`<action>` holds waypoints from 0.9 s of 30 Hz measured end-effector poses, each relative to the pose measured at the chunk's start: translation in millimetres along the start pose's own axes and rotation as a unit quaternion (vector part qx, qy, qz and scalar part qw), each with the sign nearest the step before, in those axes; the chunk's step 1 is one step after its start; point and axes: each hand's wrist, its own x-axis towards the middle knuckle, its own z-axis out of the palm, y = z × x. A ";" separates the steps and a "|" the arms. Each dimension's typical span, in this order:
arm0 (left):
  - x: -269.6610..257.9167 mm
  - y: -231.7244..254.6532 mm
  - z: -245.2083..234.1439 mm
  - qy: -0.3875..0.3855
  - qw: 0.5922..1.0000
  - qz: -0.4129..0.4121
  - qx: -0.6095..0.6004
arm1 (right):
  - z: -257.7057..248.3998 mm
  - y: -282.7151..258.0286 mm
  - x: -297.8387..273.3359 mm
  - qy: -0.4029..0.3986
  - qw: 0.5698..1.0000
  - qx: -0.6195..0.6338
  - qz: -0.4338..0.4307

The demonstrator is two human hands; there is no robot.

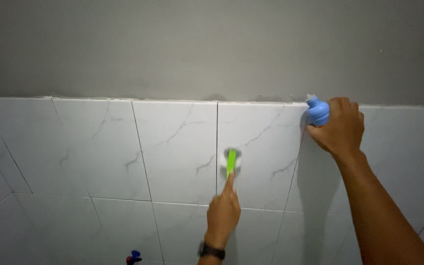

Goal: Scrubbing bathroom wall tiles using a cleaning solution and a brush.

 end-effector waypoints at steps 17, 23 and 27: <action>44.5 71.8 -39.7 0.087 0.993 0.062 0.043 | 11.5 12.7 -6.9 0.086 0.992 0.088 -0.029; -4.2 10.4 41.1 0.035 0.996 0.020 0.079 | 6.7 11.2 -16.6 0.127 0.983 0.106 -0.081; 33.8 37.0 4.5 0.080 0.991 0.065 0.082 | 19.8 19.8 -14.4 0.131 0.984 0.079 -0.092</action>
